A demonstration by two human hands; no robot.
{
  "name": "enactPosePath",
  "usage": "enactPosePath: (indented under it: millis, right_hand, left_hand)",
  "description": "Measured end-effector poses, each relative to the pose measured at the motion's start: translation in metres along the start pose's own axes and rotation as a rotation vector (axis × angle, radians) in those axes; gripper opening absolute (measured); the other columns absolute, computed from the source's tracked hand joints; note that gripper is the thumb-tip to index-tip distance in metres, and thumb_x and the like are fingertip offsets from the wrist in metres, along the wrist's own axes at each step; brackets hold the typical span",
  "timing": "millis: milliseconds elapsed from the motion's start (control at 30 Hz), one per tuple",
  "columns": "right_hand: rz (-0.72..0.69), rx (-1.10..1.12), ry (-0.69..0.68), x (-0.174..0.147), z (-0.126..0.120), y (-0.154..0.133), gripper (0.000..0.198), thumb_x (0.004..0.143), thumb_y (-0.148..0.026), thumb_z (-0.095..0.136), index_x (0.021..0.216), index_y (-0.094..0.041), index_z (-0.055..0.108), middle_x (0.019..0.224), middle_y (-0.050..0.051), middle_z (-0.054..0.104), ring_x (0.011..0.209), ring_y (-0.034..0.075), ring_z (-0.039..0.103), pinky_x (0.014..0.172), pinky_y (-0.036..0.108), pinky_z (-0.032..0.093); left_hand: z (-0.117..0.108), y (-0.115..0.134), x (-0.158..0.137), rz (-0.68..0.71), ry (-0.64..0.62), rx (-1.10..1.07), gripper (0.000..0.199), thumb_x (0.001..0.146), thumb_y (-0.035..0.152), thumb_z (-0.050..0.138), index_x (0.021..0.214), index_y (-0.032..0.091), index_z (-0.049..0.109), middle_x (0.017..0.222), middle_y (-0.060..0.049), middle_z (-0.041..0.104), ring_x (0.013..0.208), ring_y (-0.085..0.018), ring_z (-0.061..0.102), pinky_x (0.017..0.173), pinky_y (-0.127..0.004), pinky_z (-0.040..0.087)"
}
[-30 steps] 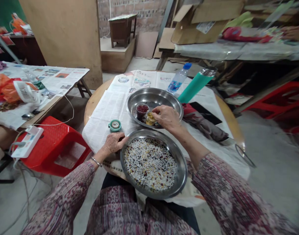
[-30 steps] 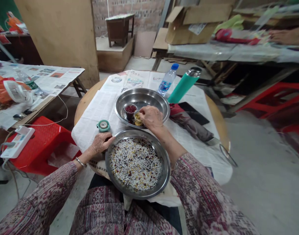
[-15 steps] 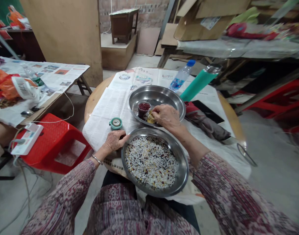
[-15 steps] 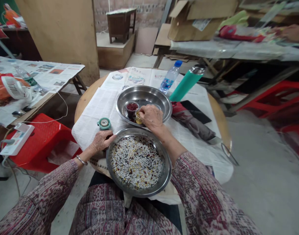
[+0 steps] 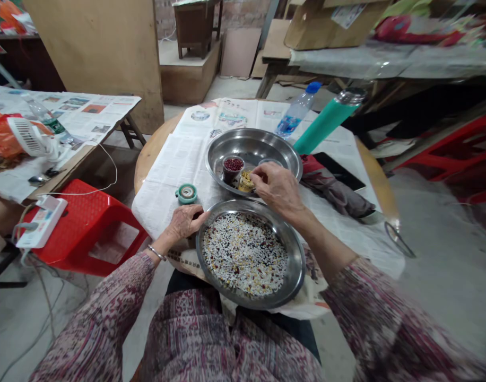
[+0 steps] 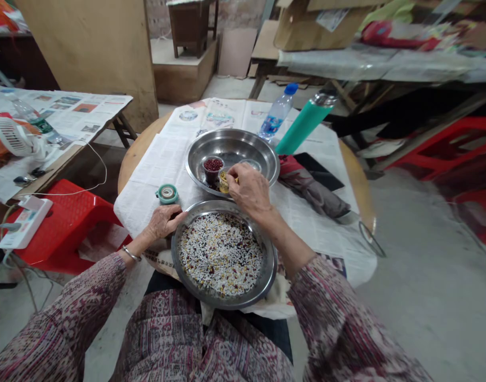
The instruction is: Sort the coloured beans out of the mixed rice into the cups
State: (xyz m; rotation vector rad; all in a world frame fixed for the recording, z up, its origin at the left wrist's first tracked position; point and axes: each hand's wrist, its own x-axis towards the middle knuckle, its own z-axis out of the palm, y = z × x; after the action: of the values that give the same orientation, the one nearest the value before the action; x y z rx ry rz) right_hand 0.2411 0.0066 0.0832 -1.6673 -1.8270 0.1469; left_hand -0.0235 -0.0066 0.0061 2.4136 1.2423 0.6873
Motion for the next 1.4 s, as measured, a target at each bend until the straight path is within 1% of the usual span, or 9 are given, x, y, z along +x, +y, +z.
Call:
enactPosePath:
  millis: [67, 233, 333, 467, 733, 900, 1133, 1333, 1400]
  right_hand:
    - [-0.039, 0.093, -0.012, -0.026, -0.008, -0.008, 0.015, 0.092, -0.026, 0.056, 0.081, -0.022, 0.065, 0.088, 0.007, 0.07, 0.078, 0.02, 0.062, 0.072, 0.036, 0.046]
    - [-0.222, 0.243, -0.32, -0.109, -0.013, -0.026, 0.014, 0.095, -0.021, 0.055, 0.086, -0.021, 0.065, 0.087, 0.004, 0.071, 0.079, 0.017, 0.064, 0.075, 0.032, 0.05]
    - [-0.339, 0.178, -0.419, -0.144, -0.006, -0.033, 0.014, 0.097, -0.019, 0.053, 0.089, -0.02, 0.064, 0.086, 0.004, 0.069, 0.08, 0.017, 0.064, 0.073, 0.03, 0.05]
    - [-0.469, 0.043, -0.451, -0.165, 0.003, -0.043, 0.016, 0.097, -0.018, 0.053, 0.085, -0.018, 0.064, 0.084, 0.005, 0.068, 0.079, 0.017, 0.061, 0.074, 0.031, 0.048]
    - [-0.492, -0.06, -0.442, -0.176, 0.016, -0.047, 0.017, 0.097, -0.018, 0.051, 0.085, -0.019, 0.063, 0.085, 0.006, 0.068, 0.08, 0.019, 0.059, 0.077, 0.033, 0.043]
    - [-0.336, -0.139, -0.374, -0.151, 0.015, -0.023, 0.014, 0.094, -0.019, 0.054, 0.086, -0.02, 0.065, 0.086, 0.008, 0.07, 0.082, 0.021, 0.063, 0.075, 0.034, 0.044]
    - [-0.13, -0.017, -0.321, -0.123, 0.015, -0.005, 0.009, 0.092, -0.021, 0.057, 0.087, -0.023, 0.064, 0.09, 0.005, 0.07, 0.086, 0.021, 0.064, 0.079, 0.033, 0.049]
    - [-0.073, 0.051, -0.255, -0.125, 0.023, -0.008, 0.027, 0.09, -0.02, 0.056, 0.116, -0.02, 0.062, 0.111, 0.011, 0.066, 0.103, 0.026, 0.064, 0.087, 0.039, 0.051]
    - [-0.089, 0.052, -0.267, -0.125, 0.024, -0.007, 0.028, 0.091, -0.02, 0.056, 0.118, -0.02, 0.062, 0.112, 0.011, 0.066, 0.105, 0.026, 0.063, 0.089, 0.039, 0.051]
  left_hand:
    - [0.0, 0.0, 0.001, 0.007, -0.003, 0.0, 0.04, 0.099, 0.04, 0.051, 0.065, 0.018, 0.056, 0.067, -0.003, 0.064, 0.064, -0.015, 0.055, 0.064, -0.027, 0.038]
    - [0.001, 0.0, 0.002, 0.027, 0.022, 0.012, 0.04, 0.099, 0.039, 0.052, 0.064, 0.019, 0.056, 0.065, -0.002, 0.062, 0.064, -0.014, 0.055, 0.064, -0.027, 0.038]
    - [0.0, 0.0, 0.002, 0.046, 0.033, 0.022, 0.039, 0.098, 0.037, 0.053, 0.064, 0.019, 0.055, 0.065, -0.001, 0.061, 0.063, -0.014, 0.054, 0.064, -0.027, 0.037]
    - [-0.001, -0.001, 0.003, 0.049, 0.044, 0.024, 0.039, 0.098, 0.037, 0.053, 0.063, 0.019, 0.054, 0.063, -0.001, 0.06, 0.061, -0.014, 0.052, 0.063, -0.028, 0.036]
    - [0.002, -0.003, 0.004, 0.05, 0.052, 0.02, 0.041, 0.098, 0.038, 0.051, 0.062, 0.019, 0.053, 0.062, -0.001, 0.058, 0.061, -0.014, 0.05, 0.063, -0.028, 0.036]
    - [0.002, -0.003, 0.004, 0.036, 0.035, 0.028, 0.042, 0.098, 0.04, 0.05, 0.062, 0.019, 0.053, 0.063, -0.001, 0.059, 0.06, -0.014, 0.05, 0.063, -0.028, 0.036]
    - [0.0, 0.001, 0.004, 0.02, 0.042, 0.013, 0.041, 0.097, 0.039, 0.052, 0.062, 0.019, 0.053, 0.063, -0.001, 0.059, 0.061, -0.014, 0.05, 0.063, -0.028, 0.036]
    - [0.0, 0.0, 0.005, 0.021, 0.032, 0.009, 0.042, 0.098, 0.04, 0.05, 0.062, 0.019, 0.053, 0.061, 0.0, 0.057, 0.059, -0.013, 0.047, 0.062, -0.028, 0.034]
    - [0.0, -0.001, 0.005, 0.02, 0.032, 0.018, 0.043, 0.098, 0.04, 0.05, 0.062, 0.019, 0.053, 0.062, 0.0, 0.057, 0.059, -0.013, 0.046, 0.062, -0.028, 0.034]
